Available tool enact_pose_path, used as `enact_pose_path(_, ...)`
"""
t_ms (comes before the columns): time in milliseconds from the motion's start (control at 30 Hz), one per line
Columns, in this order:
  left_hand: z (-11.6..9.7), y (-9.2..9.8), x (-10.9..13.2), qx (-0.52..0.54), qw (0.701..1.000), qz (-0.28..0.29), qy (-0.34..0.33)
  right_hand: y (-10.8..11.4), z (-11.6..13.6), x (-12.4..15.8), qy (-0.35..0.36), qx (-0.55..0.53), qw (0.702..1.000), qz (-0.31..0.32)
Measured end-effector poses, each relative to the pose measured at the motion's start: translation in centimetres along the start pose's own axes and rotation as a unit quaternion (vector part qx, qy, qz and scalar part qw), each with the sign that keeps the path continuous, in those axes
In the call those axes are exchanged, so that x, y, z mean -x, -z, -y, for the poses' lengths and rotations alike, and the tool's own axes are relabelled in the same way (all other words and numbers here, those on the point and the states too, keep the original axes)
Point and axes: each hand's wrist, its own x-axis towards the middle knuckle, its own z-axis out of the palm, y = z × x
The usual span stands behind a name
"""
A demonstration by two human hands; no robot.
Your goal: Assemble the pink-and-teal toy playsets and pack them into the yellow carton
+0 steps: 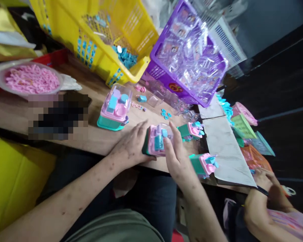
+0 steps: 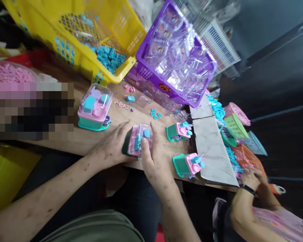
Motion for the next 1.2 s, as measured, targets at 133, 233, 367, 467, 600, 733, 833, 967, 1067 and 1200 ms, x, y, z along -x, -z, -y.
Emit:
enact_pose_path(133,-1.9,2.4,0.8,-0.161,0.978,-0.096,-0.096,-3.8,2.0,-2.1,-0.031,-0.112,0.993,0.024)
enact_pose_path(233,-1.3,4.8,-0.3,-0.229,0.956,-0.086,-0.162,-3.5,2.3,-5.1,0.006,-0.163,0.986,0.044)
enact_pose_path(367,0.2,7.3,-2.6,-0.274,0.944,-0.088,-0.16,2.7,-3.7,-2.7,0.016,-0.009,0.99,-0.14)
enact_pose_path(467,-1.5,7.5,-2.4,-0.267,0.941,-0.134,-0.159,7.5,-11.5,2.7,-0.131,0.174,0.938,-0.268)
enact_pose_path(600,-5.1,3.6,-1.0,-0.142,0.976,-0.085,-0.139,8.2,-17.7,7.3,-0.2,0.18,0.951,-0.153)
enact_pose_path(733,-4.9,-1.3,-0.7,-0.016,0.993,0.088,-0.08,7.1,-12.8,7.1,-0.021,0.097,0.994,-0.045)
enact_pose_path(833,-3.3,-3.3,-1.2,0.048,0.988,0.148,-0.008,7.5,-7.7,2.7,0.074,0.027,0.997,0.022)
enact_pose_path(967,-1.9,-4.1,-1.5,0.106,0.985,0.128,0.053,5.7,-5.8,-8.4,0.068,-0.046,0.996,0.035)
enact_pose_path(1067,-1.8,-4.8,-1.1,0.074,0.994,0.071,0.037,1.2,-6.7,-16.9,0.044,-0.015,0.993,0.109)
enact_pose_path(1200,-2.9,-6.9,-0.6,0.007,0.997,0.024,0.076,-4.2,-8.3,-23.1,0.02,0.011,0.992,0.126)
